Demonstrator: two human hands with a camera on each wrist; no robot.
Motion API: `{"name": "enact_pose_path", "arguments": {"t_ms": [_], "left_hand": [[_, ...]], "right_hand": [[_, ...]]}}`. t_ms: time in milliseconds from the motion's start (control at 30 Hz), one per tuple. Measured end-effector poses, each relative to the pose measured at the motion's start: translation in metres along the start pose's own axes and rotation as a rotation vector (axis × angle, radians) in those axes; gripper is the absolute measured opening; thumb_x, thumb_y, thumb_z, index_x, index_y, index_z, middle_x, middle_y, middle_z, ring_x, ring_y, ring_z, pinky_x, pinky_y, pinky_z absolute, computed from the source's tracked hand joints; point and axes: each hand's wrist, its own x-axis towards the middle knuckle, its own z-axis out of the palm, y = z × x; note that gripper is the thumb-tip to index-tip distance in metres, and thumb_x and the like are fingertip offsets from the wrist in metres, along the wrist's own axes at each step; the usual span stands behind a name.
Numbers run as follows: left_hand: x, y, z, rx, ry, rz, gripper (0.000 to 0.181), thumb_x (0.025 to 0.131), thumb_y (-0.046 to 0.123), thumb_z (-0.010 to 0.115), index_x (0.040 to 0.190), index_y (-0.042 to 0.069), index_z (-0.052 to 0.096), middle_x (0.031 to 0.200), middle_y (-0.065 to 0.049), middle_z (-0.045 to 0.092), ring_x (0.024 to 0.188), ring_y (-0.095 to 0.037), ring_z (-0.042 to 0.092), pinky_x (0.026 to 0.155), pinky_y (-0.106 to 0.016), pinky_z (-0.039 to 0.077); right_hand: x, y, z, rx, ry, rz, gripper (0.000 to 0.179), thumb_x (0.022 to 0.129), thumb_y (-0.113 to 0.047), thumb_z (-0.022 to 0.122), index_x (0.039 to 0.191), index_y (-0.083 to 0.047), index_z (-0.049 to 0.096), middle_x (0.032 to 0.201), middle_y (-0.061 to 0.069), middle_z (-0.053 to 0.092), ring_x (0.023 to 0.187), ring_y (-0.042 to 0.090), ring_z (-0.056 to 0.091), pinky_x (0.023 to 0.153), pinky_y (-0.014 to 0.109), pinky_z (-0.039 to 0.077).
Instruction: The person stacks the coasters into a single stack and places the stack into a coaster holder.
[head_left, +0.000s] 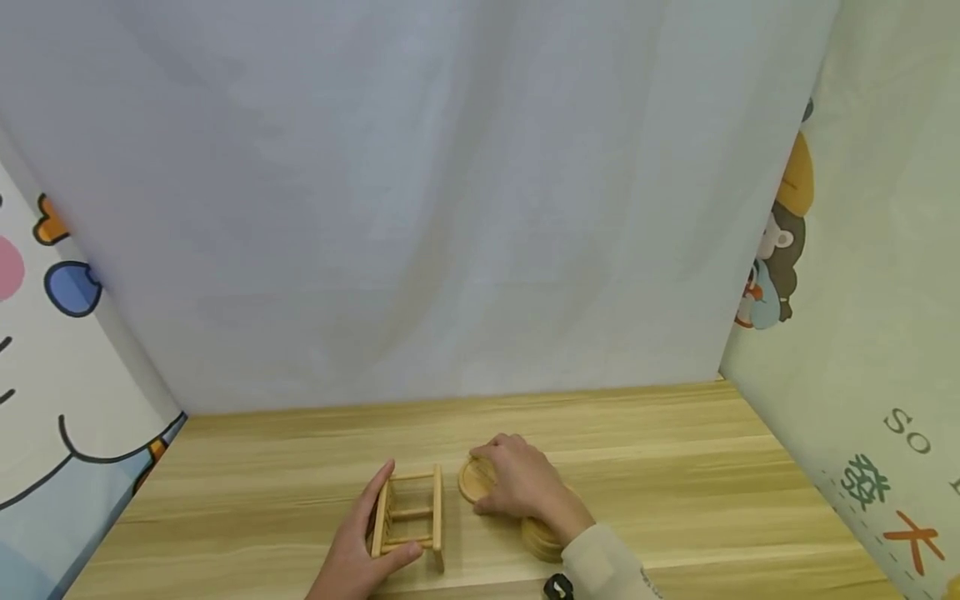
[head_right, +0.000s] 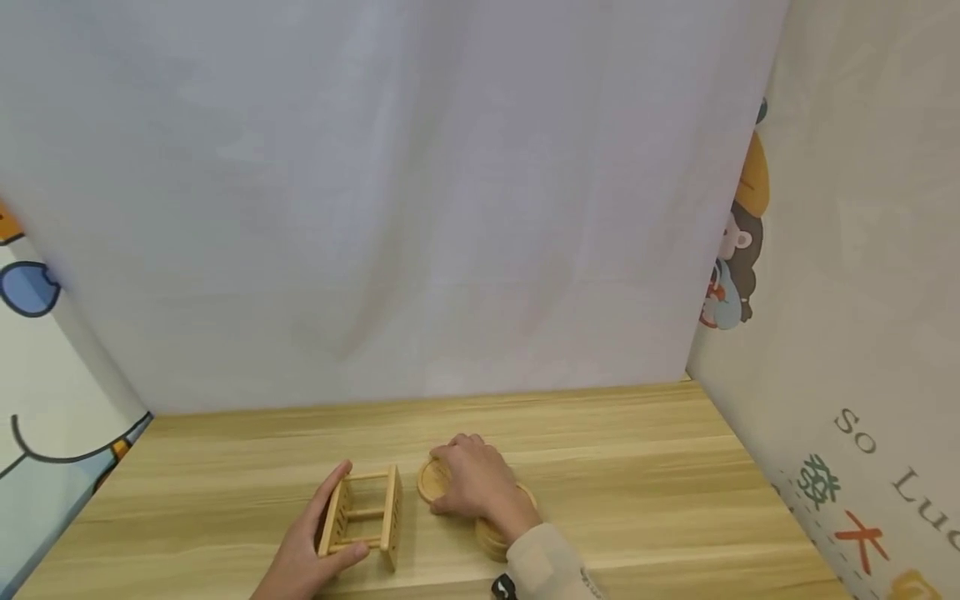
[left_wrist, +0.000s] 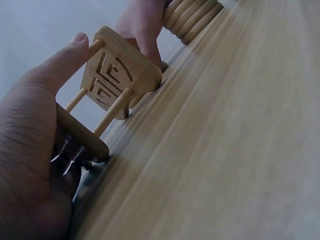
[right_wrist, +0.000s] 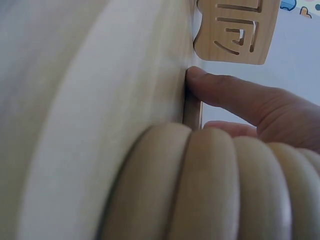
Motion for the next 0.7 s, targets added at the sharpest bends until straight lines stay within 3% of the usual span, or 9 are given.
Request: {"name": "enact_pose_path", "arguments": {"t_ms": [367,700], "left_hand": [[0.013,-0.002,-0.008,0.0,-0.018,0.023,0.109,0.09,0.021,0.094,0.178,0.026,0.029,0.17,-0.024,0.044,0.138,-0.038,0.061,0.096,-0.032,0.058],[0.022,-0.001,-0.015,-0.006,-0.031,0.02,0.109,0.091,0.021,0.094,0.178,0.026,0.029,0.171,-0.025,0.043,0.138,-0.039,0.06,0.095,-0.032,0.058]], "right_hand": [[0.007,-0.001,-0.002,0.044,-0.003,0.034,0.07,0.078,-0.03,0.103,0.14,-0.011,0.077,0.126,0.008,0.068,0.118,0.028,0.063,0.095,0.05,0.059],[0.015,-0.004,-0.003,0.061,0.018,0.046,0.071,0.078,-0.028,0.103,0.142,-0.011,0.076,0.128,0.009,0.067,0.119,0.029,0.062,0.097,0.049,0.059]]}}
